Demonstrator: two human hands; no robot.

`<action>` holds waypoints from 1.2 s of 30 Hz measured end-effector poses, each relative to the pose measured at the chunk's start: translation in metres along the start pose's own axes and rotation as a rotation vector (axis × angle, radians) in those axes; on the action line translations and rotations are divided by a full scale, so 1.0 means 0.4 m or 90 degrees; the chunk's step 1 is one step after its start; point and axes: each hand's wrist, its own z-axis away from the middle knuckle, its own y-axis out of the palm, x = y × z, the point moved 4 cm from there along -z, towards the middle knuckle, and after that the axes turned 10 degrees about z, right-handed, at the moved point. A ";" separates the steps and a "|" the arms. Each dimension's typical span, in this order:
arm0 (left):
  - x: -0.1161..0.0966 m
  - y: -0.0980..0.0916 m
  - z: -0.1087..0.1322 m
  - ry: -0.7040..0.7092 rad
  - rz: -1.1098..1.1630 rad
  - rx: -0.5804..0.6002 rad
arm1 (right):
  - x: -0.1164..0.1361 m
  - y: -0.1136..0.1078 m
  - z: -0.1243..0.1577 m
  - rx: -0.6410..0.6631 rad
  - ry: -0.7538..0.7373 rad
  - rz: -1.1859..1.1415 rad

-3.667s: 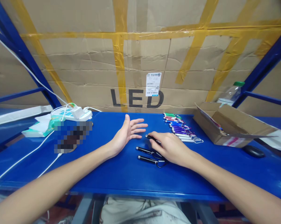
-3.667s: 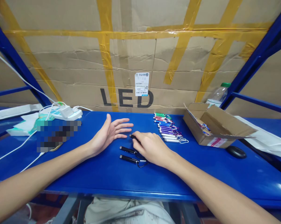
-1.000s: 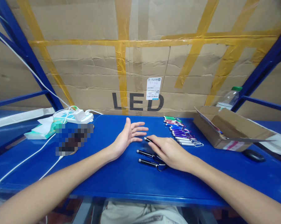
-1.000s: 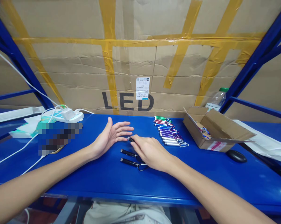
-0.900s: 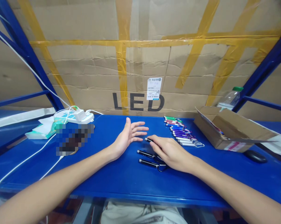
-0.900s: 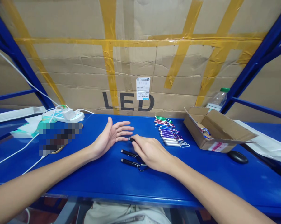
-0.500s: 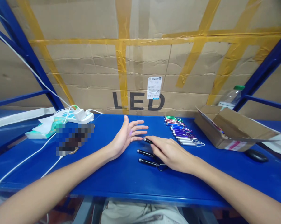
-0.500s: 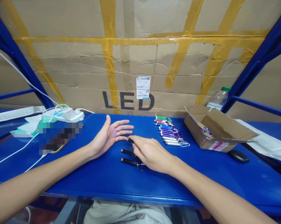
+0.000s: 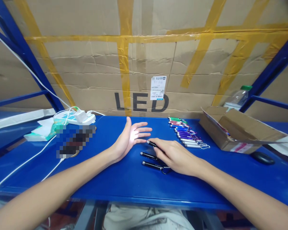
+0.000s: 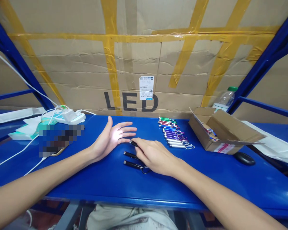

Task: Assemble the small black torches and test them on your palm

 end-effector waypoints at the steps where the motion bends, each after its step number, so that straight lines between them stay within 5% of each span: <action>1: 0.000 0.000 0.000 0.001 0.001 0.000 | 0.000 0.000 0.000 0.002 0.002 0.000; 36: 0.005 -0.001 0.000 -0.013 -0.012 0.025 | 0.008 -0.003 0.002 0.018 -0.021 0.028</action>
